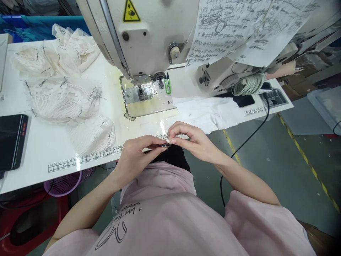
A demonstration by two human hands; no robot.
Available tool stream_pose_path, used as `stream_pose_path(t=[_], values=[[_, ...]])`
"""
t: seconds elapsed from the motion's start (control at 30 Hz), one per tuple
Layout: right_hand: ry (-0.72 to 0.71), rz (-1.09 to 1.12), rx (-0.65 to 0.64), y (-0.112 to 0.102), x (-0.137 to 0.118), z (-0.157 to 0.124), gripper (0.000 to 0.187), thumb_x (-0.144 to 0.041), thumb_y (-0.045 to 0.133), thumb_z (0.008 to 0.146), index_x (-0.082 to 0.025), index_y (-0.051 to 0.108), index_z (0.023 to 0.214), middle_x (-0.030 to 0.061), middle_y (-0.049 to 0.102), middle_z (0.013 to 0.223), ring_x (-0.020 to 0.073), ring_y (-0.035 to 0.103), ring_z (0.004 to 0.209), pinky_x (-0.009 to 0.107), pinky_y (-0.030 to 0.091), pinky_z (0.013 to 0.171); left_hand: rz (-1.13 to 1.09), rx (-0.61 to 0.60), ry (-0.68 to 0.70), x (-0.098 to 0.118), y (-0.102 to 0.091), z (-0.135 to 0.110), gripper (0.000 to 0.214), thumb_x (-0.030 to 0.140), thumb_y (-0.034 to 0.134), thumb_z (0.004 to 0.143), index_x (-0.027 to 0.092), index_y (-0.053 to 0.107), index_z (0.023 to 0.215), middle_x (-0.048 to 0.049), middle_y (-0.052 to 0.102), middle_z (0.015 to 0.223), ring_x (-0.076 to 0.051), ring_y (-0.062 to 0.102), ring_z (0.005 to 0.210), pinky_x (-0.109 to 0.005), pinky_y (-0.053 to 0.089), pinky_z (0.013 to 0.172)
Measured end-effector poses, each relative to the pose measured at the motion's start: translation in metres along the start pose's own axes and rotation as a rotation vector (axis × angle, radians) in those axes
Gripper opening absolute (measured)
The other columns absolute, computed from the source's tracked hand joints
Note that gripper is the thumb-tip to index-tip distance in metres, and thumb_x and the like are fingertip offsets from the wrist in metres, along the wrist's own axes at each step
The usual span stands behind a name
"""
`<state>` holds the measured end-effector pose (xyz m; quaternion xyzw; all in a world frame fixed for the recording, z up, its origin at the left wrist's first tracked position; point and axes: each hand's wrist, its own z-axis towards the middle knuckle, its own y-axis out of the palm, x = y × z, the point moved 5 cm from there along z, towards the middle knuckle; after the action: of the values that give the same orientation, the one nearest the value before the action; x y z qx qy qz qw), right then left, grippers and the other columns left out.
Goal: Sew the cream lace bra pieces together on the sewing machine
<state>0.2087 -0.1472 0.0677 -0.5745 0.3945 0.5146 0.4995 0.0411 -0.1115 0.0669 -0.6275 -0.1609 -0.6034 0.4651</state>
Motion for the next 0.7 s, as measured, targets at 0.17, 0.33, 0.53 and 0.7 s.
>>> stream_pose_path(t=[0.17,0.33,0.53,0.7], values=[[-0.01,0.03,-0.02,-0.0015,0.001,-0.0023,0.005,-0.023,0.061,0.091,-0.019,0.063,0.09,0.0012,0.059,0.094,0.0112,0.057,0.088,0.027,0.047,0.085,-0.005,-0.003,-0.016,-0.0021,0.0002,0.0001,0.012,0.022,0.074,0.082,0.024,0.073,0.094,0.0042,0.075,0.087,-0.009,0.069,0.076,-0.015,0.056,0.068],[0.0,0.056,-0.054,0.0015,0.0028,-0.0029,0.004,-0.023,0.063,0.09,-0.019,0.064,0.092,0.0016,0.059,0.096,0.0116,0.059,0.09,0.028,0.048,0.086,-0.016,-0.022,-0.018,-0.0015,0.0005,-0.0004,0.012,0.023,0.074,0.083,0.025,0.073,0.095,0.0046,0.075,0.086,-0.009,0.069,0.075,-0.015,0.056,0.066],[-0.004,0.056,-0.025,0.0015,0.0025,-0.0003,0.003,-0.022,0.065,0.088,-0.019,0.064,0.089,0.0012,0.059,0.094,0.0121,0.059,0.089,0.029,0.048,0.085,-0.018,-0.02,-0.016,-0.0004,-0.0001,-0.0009,0.012,0.022,0.074,0.083,0.025,0.073,0.095,0.0042,0.075,0.086,-0.009,0.068,0.075,-0.016,0.056,0.067],[0.01,0.006,-0.051,0.002,0.0028,-0.0009,0.008,-0.027,0.062,0.091,-0.019,0.063,0.089,0.0017,0.059,0.094,0.0129,0.059,0.088,0.03,0.048,0.085,-0.015,-0.022,-0.026,0.0,-0.0002,-0.0015,0.011,0.023,0.074,0.083,0.025,0.073,0.094,0.0036,0.074,0.086,-0.01,0.069,0.075,-0.017,0.056,0.066]])
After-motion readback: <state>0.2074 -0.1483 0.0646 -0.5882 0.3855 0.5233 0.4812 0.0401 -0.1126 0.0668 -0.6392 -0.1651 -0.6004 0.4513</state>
